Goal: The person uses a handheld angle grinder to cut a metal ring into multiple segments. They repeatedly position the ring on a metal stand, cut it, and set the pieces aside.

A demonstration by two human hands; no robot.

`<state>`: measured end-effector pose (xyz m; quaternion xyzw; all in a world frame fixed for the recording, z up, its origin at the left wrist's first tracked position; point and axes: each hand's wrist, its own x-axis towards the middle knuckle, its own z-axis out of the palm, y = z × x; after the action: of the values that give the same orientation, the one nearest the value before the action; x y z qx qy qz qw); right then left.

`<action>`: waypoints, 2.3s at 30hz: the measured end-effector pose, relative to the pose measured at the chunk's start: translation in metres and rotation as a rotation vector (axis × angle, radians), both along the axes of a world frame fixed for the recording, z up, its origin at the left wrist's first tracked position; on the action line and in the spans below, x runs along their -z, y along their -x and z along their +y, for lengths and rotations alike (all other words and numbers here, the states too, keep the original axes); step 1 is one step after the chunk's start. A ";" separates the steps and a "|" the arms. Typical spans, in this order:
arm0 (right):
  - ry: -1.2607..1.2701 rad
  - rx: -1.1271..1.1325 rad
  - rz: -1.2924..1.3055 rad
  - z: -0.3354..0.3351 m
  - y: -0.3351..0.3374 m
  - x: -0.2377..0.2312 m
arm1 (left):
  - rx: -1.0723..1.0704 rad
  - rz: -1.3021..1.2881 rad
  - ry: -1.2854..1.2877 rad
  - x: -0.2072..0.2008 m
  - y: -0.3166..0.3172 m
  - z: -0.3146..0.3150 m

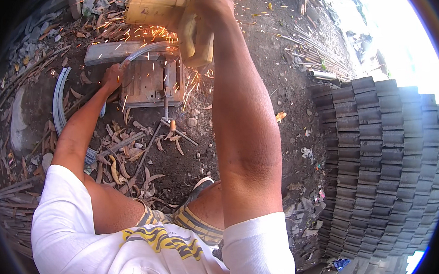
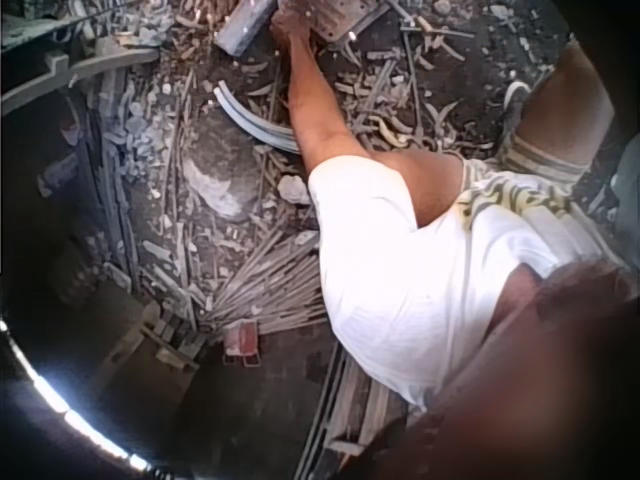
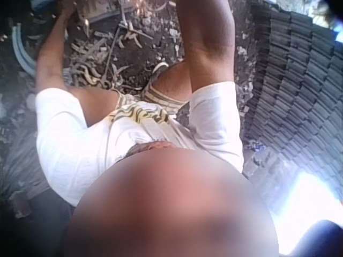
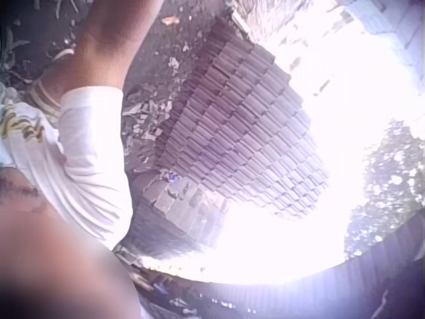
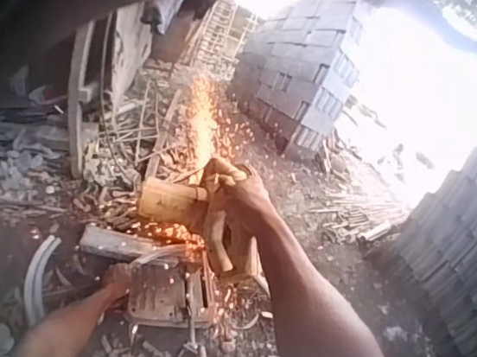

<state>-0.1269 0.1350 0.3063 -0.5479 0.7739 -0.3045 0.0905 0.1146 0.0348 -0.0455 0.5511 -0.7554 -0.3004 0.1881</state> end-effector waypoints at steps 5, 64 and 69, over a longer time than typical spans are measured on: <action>0.118 -0.170 0.083 0.012 -0.015 -0.006 | 0.072 -0.060 -0.013 0.002 -0.001 -0.003; -0.023 0.247 -0.190 0.008 -0.008 0.016 | 0.003 -0.029 -0.013 0.001 0.002 0.005; -0.004 0.225 -0.208 0.007 -0.009 0.018 | -0.006 -0.059 -0.022 -0.004 0.002 0.008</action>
<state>-0.1184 0.1424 0.2887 -0.4232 0.8174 -0.3663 0.1365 0.1128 0.0426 -0.0415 0.5641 -0.7556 -0.2916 0.1605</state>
